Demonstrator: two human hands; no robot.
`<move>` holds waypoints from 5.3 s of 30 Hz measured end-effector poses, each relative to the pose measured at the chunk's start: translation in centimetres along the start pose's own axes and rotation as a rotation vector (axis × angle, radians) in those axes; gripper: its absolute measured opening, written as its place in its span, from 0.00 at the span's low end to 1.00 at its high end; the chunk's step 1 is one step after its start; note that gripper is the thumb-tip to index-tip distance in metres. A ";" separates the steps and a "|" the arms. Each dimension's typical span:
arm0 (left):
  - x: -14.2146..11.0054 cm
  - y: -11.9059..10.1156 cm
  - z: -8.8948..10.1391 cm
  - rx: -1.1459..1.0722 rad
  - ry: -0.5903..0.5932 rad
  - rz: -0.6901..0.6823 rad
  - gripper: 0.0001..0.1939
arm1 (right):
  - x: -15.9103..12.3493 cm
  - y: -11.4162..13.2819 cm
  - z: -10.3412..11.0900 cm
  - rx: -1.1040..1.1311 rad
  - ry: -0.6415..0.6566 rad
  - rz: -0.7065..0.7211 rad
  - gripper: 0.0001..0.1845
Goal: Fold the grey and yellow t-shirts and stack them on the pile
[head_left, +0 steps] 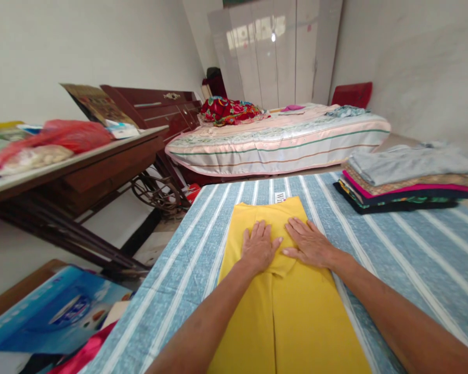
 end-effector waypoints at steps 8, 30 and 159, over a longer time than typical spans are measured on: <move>-3.1 -0.4 -0.4 -0.035 0.018 -0.043 0.32 | -0.6 0.7 0.8 -0.017 -0.056 0.018 0.47; -6.4 -0.2 -1.0 -0.119 0.062 0.028 0.46 | -0.8 -0.1 -0.7 -0.065 0.038 -0.001 0.43; -35.5 -1.3 3.2 -0.210 -0.168 -0.472 0.14 | -25.8 27.7 3.6 -0.154 -0.389 -0.188 0.25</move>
Point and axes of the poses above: each hand's wrist, its own x-axis towards the middle knuckle, its own z-axis out of the back of the hand, y = z × x, the point moved 9 cm from there along x, towards the middle knuckle, and after that the axes turned 6 degrees about z, right-handed, at the moved point
